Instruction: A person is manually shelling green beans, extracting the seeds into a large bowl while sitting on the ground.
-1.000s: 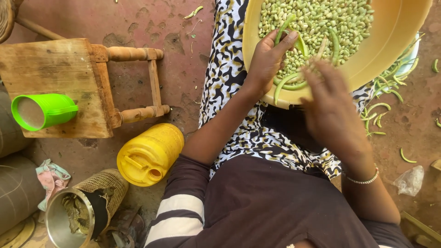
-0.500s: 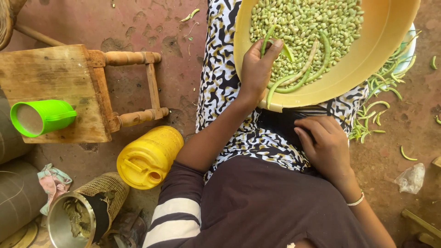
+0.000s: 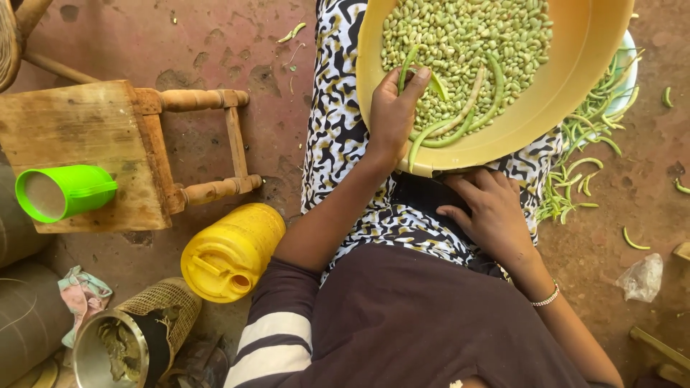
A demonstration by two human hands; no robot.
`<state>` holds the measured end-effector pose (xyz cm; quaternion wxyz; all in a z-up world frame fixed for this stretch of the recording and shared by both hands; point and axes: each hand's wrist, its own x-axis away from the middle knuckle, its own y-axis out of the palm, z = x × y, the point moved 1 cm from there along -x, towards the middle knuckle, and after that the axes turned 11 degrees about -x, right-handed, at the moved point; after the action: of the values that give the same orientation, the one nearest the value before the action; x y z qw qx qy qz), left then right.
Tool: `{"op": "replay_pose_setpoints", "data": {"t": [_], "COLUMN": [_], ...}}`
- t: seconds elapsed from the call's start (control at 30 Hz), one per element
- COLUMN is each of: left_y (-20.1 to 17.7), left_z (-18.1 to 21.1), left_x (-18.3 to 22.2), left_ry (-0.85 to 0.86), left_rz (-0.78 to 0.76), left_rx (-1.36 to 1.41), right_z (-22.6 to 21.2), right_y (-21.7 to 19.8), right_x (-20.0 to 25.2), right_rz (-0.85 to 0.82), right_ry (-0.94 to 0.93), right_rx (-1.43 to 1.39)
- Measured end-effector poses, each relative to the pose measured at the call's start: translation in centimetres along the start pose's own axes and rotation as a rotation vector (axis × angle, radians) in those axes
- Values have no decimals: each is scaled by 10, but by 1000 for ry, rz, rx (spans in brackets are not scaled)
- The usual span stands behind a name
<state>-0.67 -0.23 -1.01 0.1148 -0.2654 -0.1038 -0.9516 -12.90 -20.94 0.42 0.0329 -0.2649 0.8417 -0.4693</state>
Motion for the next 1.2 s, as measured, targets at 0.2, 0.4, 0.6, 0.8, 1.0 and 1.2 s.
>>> {"op": "replay_pose_setpoints", "data": {"t": [0.2, 0.4, 0.6, 0.8, 1.0, 1.2], "left_y": [0, 3, 11, 20, 15, 9], "left_z": [-5, -2, 7, 48, 36, 41], "left_x": [-4, -3, 6, 52, 56, 59], "left_ry": [57, 20, 85, 199, 185, 229], "left_rz": [-8, -19, -143, -282, -300, -294], "left_rx": [33, -4, -22, 71, -225, -295], "right_z": [-38, -31, -13, -23, -42, -44], "right_y": [-40, -61, -29, -38, -86, -76], "right_x": [-4, -37, -34, -9, -19, -62], "right_rz": [255, 57, 388, 184, 423, 426], "right_ry": [-186, -137, -314, -292, 44, 80], "right_rx": [-100, 148, -59, -193, -900, -994]}}
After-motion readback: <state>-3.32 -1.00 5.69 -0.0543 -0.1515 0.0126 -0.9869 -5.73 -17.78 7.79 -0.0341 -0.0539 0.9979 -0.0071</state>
